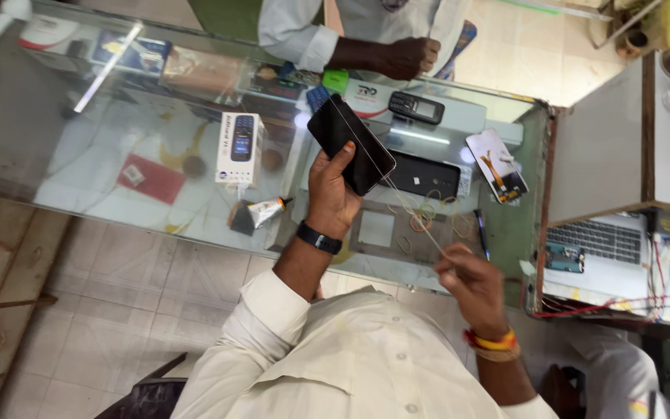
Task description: The person applies adhesive to the internal frame of a disassembled smartphone, then places the back cover onto the chassis and presses the edges to secure it. The person then uses a thin wire to run along the seam of the phone to ensure the cover is sealed.
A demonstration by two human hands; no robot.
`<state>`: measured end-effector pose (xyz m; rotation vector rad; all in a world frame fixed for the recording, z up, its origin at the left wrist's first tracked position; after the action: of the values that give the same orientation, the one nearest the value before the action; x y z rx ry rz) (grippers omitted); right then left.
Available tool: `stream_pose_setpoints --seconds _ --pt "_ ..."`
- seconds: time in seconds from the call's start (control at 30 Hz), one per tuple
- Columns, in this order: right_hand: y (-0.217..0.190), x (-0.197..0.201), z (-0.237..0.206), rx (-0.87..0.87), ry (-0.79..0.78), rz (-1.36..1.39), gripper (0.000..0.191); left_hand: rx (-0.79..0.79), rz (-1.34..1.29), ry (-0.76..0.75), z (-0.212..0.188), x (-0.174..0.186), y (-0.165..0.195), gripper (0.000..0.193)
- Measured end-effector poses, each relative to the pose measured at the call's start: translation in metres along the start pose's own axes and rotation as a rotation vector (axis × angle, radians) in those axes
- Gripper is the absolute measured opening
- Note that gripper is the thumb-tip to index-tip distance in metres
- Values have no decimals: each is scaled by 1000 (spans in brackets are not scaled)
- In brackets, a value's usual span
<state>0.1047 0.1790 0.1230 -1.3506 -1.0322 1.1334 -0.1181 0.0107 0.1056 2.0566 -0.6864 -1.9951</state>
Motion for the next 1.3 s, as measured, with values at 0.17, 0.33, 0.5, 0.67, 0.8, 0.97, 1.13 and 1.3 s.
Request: stream_pose_setpoints --seconds 0.17,0.33,0.5,0.67,0.8,0.97,1.13,1.3 --pt "-14 20 -3 347 -73 477 27 -3 -84 -10 -3 -12 -17 32" --pt "-9 19 0 369 -69 808 32 6 -104 -8 -7 -34 -24 37" --pt "-16 9 15 196 54 1316 38 -32 -186 -110 -21 -68 -14 42" --pt "-51 -11 34 209 142 1259 41 -85 -225 -261 -40 -90 -4 46" --pt "-68 -37 46 276 -42 1200 46 -106 -191 -269 -44 -87 -1 43" --pt "-58 -45 58 64 69 694 85 -160 -10 -342 -53 -67 1 39" --pt "-56 -40 54 107 -65 198 104 -133 479 -669 -73 -43 -2 34" --pt "-68 -23 52 136 24 23 87 42 614 -761 -93 -30 -5 33"
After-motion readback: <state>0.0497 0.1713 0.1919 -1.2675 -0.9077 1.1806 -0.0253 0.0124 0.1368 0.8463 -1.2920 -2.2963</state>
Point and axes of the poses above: each hand's wrist, its own z-axis towards the middle knuckle, its own x-axis out of the back of the hand, y = z × x, the point moved 4 cm from there along z, towards the middle knuckle, and after that the axes turned 11 degrees about -x, right-handed, at the moved point
